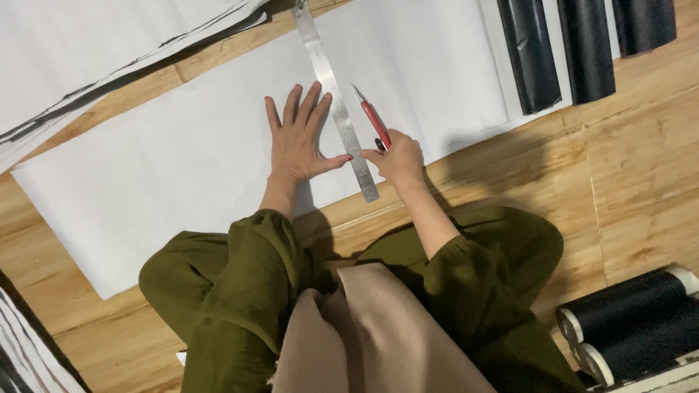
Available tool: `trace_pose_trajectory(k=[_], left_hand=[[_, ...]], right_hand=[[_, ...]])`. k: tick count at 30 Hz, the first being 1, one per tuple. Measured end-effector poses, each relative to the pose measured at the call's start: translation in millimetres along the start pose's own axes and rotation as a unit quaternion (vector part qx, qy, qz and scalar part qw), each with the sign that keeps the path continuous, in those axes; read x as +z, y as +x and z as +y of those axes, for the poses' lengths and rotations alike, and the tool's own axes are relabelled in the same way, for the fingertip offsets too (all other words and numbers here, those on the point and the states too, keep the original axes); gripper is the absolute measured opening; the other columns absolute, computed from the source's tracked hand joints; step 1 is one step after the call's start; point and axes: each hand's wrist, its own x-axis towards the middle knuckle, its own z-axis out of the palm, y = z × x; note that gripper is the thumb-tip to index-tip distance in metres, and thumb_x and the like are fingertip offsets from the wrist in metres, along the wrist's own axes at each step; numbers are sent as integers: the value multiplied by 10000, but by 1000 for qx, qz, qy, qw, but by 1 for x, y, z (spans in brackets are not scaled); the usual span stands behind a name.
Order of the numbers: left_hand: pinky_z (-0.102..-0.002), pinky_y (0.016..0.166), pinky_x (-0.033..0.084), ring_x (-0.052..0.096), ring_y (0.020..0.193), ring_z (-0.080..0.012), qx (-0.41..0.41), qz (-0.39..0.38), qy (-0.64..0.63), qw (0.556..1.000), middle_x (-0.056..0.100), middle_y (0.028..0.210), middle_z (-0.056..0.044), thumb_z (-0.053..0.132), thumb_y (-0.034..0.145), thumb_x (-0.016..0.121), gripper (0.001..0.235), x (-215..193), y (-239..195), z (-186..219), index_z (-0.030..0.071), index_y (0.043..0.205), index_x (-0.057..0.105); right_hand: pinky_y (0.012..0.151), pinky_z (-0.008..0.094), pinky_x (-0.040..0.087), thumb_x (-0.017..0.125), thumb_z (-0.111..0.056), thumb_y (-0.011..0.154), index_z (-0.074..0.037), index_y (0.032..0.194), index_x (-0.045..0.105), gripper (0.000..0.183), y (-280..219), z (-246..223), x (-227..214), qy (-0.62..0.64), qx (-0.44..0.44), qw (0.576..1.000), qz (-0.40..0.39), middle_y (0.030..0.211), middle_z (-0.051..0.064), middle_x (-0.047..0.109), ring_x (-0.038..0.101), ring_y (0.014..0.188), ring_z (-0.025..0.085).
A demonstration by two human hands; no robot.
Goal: Trimming a large sheet of paper using a metal ruler and a utility knife while sitting on the floor.
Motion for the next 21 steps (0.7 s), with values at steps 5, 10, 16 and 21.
trace_pose_trajectory(k=[5, 10, 16, 21], left_hand=[[-555, 1069, -69, 97, 1351, -212, -6, -9, 0, 1000, 168, 1467, 76, 867, 582, 266, 982, -2, -1, 1, 314, 1392, 204], [-556, 1076, -73, 75, 1356, -208, -14, -32, 7, 999, 139, 1473, 84, 851, 577, 273, 981, -4, 0, 2, 318, 1396, 179], [-570, 1073, -81, 65, 1360, -218, -16, -47, 9, 999, 126, 1479, 71, 845, 577, 286, 990, -4, 0, 2, 307, 1400, 169], [-596, 1072, -15, 87, 1355, -229, -26, -97, 44, 994, 120, 1478, 55, 805, 560, 383, 1002, -11, 5, 6, 288, 1395, 188]], right_hand=[[364, 194, 454, 722, -143, 683, -18, 696, 533, 226, -1, -1, 1, -5, 3, 1000, 7, 518, 87, 553, 581, 393, 146], [362, 201, 454, 722, -143, 684, -11, 697, 534, 230, 0, -1, 1, -7, -3, 1000, 5, 514, 89, 553, 579, 390, 147], [362, 192, 452, 718, -154, 688, -21, 703, 540, 223, 0, -1, 1, -16, 3, 1000, 3, 518, 81, 557, 583, 393, 143], [364, 184, 450, 718, -148, 694, -14, 707, 542, 221, 0, -2, 1, -9, 3, 1000, 2, 525, 80, 556, 584, 400, 142]])
